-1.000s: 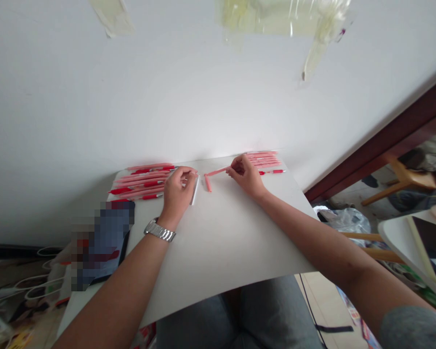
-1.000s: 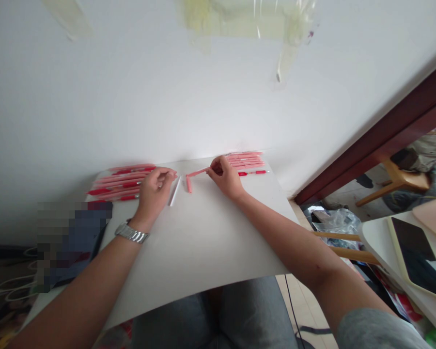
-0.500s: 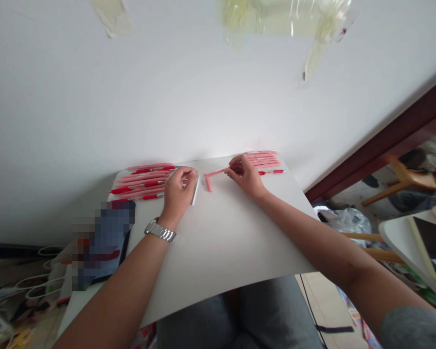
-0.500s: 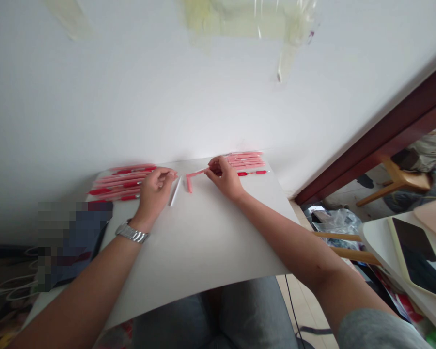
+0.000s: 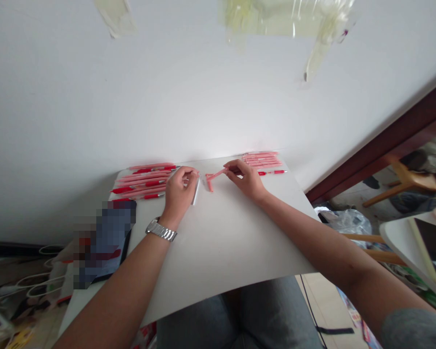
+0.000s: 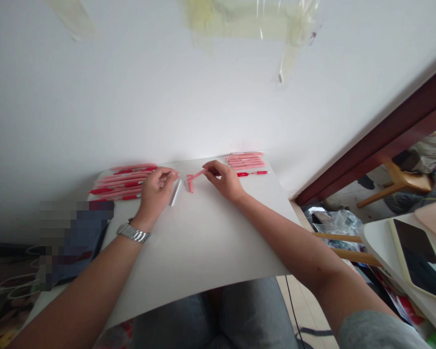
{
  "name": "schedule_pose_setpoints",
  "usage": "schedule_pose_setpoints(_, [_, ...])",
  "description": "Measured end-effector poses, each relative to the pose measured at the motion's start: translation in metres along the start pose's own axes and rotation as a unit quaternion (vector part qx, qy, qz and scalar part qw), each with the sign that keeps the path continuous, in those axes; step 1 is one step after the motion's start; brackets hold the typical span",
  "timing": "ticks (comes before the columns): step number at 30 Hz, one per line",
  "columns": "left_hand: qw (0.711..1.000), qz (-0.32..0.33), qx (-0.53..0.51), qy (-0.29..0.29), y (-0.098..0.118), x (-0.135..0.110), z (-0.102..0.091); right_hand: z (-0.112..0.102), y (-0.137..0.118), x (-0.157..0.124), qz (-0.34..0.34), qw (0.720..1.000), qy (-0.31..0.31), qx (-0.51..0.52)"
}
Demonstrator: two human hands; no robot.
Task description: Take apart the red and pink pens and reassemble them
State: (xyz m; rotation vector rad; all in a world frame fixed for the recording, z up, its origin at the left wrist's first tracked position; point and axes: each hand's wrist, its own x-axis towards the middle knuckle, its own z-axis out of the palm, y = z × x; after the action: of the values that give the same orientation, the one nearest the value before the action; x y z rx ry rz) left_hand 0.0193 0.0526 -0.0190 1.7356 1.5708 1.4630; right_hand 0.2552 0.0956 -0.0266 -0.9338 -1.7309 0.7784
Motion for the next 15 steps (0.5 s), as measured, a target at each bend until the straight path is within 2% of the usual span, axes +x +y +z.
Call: schedule_pose_setpoints(15, [1.000, 0.002, 0.000, 0.002, 0.0003, -0.0001, 0.0001, -0.0010, -0.0035, 0.0011, -0.002, 0.999, 0.031, 0.015])
